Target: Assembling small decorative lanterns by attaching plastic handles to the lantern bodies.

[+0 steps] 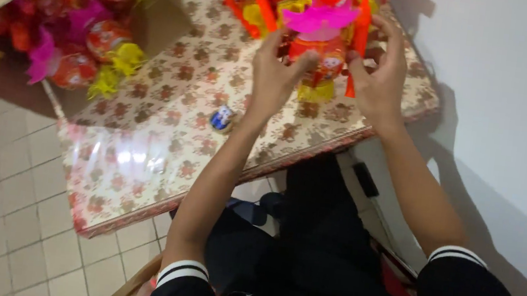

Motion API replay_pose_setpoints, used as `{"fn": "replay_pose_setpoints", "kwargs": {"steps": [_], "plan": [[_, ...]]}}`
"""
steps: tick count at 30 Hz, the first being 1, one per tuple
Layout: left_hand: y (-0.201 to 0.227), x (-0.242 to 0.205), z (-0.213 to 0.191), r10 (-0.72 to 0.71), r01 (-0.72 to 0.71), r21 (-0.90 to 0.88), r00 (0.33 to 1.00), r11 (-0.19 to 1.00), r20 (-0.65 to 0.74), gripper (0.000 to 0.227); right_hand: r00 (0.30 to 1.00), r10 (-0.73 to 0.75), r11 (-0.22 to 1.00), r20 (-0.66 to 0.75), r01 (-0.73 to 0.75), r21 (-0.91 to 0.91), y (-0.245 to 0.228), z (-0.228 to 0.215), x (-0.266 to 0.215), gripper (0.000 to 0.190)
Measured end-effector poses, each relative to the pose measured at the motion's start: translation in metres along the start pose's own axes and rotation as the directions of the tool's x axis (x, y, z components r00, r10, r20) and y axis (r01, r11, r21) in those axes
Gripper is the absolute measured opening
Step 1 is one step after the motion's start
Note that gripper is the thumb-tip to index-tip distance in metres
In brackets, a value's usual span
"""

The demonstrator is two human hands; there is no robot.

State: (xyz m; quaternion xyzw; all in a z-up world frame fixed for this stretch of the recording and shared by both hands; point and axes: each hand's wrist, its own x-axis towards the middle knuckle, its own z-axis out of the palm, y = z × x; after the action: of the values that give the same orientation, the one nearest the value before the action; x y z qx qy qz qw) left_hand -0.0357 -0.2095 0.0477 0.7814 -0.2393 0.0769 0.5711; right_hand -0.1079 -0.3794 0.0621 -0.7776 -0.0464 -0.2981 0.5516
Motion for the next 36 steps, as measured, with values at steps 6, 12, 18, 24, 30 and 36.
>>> {"fn": "replay_pose_setpoints", "kwargs": {"steps": [6,12,18,24,30,36], "plan": [[0.026,0.005,0.066,-0.012,0.006,0.069,0.995,0.998,0.1,0.088,0.982,0.096,0.949,-0.164,-0.14,-0.283,0.034,-0.053,-0.021,0.044],[0.009,0.02,0.119,0.032,-0.052,0.118,0.986,0.992,0.162,0.075,0.94,0.28,0.932,-0.198,-0.315,-0.18,0.054,-0.079,-0.022,0.053],[-0.011,0.028,0.128,-0.033,-0.048,0.263,0.955,0.964,0.294,0.091,0.908,0.407,0.866,-0.102,-0.418,-0.275,0.066,-0.079,0.001,0.051],[-0.033,0.034,0.133,0.15,-0.189,0.467,0.981,0.864,0.12,0.065,0.895,0.444,0.802,-0.039,-0.416,-0.429,0.08,-0.072,0.011,0.036],[-0.021,0.033,0.126,0.274,-0.28,0.465,0.958,0.84,0.082,0.049,0.968,0.251,0.856,0.002,-0.221,-0.468,0.082,-0.062,0.014,0.031],[-0.013,0.018,0.104,0.312,-0.365,0.465,0.931,0.807,0.188,0.036,0.969,0.249,0.835,0.002,-0.213,-0.507,0.051,-0.07,-0.001,0.039]]}}
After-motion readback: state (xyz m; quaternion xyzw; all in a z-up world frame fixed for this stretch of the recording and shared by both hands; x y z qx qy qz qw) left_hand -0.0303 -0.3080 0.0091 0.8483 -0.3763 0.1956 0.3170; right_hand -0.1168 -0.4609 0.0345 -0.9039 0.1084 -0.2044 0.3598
